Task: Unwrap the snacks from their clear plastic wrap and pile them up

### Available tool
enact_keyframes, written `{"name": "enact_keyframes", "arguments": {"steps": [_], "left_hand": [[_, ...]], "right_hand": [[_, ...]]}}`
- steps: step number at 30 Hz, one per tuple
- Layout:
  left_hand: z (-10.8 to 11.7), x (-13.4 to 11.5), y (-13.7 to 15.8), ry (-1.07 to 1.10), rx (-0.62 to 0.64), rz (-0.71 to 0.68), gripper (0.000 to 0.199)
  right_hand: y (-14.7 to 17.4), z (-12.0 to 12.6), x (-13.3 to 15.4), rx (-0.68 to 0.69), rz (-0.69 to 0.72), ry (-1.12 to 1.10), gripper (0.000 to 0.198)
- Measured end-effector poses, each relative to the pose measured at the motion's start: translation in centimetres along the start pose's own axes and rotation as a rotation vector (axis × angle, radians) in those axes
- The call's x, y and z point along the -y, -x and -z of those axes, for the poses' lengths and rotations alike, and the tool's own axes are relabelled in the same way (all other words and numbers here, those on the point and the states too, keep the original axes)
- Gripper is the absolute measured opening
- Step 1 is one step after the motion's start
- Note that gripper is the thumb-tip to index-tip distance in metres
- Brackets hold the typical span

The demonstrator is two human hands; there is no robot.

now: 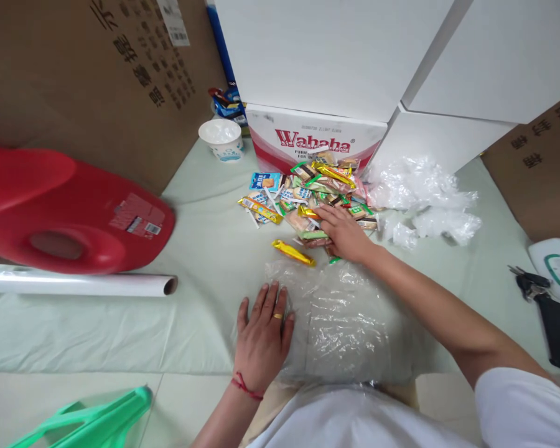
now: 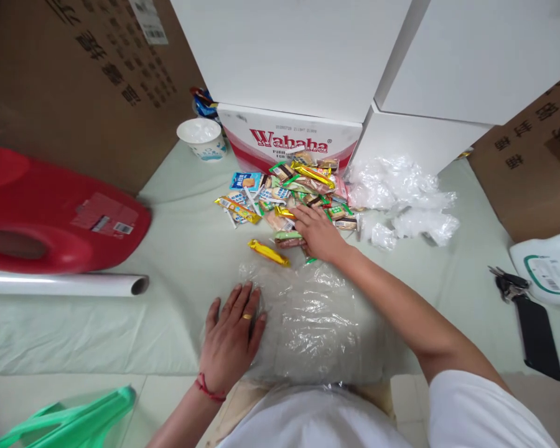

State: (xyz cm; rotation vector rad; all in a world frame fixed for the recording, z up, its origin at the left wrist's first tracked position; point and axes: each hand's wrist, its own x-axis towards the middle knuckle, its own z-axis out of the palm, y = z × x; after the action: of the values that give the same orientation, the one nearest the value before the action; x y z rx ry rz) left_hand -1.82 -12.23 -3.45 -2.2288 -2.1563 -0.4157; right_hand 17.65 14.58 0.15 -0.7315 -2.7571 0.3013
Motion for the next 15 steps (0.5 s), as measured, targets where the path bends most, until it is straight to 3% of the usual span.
{"name": "enact_keyframes", "arguments": {"steps": [3, 6, 8, 12, 15], "left_hand": [[0.0, 0.0, 0.0, 0.016, -0.001, 0.001, 0.050], [0.1, 0.1, 0.0, 0.034, -0.002, 0.005, 0.051], [0.1, 0.1, 0.0, 0.050, -0.003, 0.010, 0.052], [0.1, 0.0, -0.1, 0.077, -0.002, 0.024, 0.053], [0.2, 0.0, -0.1, 0.072, 0.006, 0.029, 0.053]], "right_hand": [[1.1, 1.8, -0.7, -0.058, -0.118, -0.045, 0.031], [-0.4, 4.6, -2.7, -0.139, -0.456, 0.059, 0.029], [-2.4, 5.8, -3.9, -0.117, -0.574, 0.162, 0.029], [-6.3, 5.5, -4.5, -0.007, -0.506, 0.292, 0.033], [-7.4, 4.8, -4.0, 0.073, -0.528, 0.343, 0.034]]}}
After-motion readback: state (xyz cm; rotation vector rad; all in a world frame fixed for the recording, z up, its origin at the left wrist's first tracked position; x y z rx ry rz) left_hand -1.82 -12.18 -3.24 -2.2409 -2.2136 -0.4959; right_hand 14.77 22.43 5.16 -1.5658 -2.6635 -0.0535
